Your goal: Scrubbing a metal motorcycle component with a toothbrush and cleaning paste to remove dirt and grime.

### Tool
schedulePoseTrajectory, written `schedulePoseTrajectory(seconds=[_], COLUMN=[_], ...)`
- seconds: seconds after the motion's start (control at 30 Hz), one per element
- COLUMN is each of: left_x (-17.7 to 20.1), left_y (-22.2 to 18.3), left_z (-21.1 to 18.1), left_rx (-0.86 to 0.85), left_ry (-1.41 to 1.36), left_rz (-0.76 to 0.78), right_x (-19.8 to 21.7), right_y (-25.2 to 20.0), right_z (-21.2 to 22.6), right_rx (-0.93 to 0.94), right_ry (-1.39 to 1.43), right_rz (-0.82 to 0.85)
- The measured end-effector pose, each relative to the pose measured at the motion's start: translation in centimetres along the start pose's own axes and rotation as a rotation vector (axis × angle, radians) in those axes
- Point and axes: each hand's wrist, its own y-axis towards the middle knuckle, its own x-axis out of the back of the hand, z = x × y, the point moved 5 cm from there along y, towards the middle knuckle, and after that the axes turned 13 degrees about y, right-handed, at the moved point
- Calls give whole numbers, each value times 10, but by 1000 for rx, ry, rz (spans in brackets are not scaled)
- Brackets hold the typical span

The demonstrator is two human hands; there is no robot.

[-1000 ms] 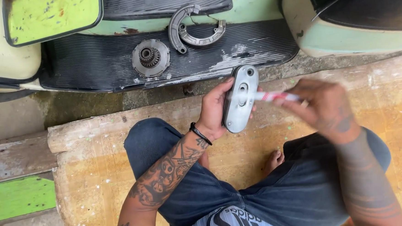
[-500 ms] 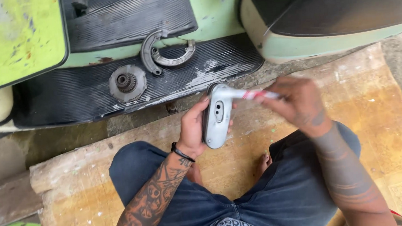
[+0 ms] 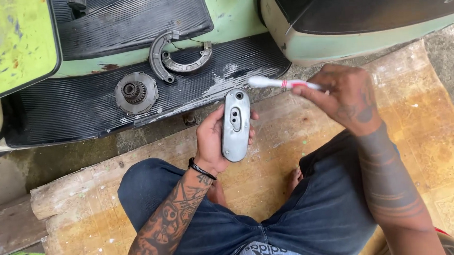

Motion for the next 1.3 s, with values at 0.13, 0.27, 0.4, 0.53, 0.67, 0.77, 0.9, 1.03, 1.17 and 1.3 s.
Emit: schedulePoseTrajectory(seconds=[0.13, 0.27, 0.4, 0.53, 0.67, 0.77, 0.9, 1.03, 1.17, 1.3], left_x=[7, 5, 0, -4, 6, 1, -9, -6, -3, -16], left_y=[3, -1, 0, -3, -3, -3, -4, -2, 0, -9], left_z=[-1, 3, -6, -7, -2, -7, -10, -4, -2, -10], left_rx=[-16, -3, -36, -9, 6, -2, -30, -24, -18, -32], left_ry=[-6, -34, 12, 34, 27, 33, 27, 30, 36, -25], left_rz=[-40, -72, -58, -63, -91, -93, -68, -48, -61, 51], right_x=[-36, -10, -36, -29, -11, -38, -10, -9, -29, -4], right_y=[-6, -5, -7, -5, -3, -7, 4, 0, -2, 1], right_z=[16, 5, 35, 11, 4, 24, -14, 11, -1, 2], right_rx=[-33, -73, -90, -165, -162, -165, -153, -123, -147, -4], right_ry=[220, 33, 190, 169, 17, 183, 71, 78, 182, -189], right_rz=[198, 145, 320, 354, 179, 333, 254, 183, 312, 0])
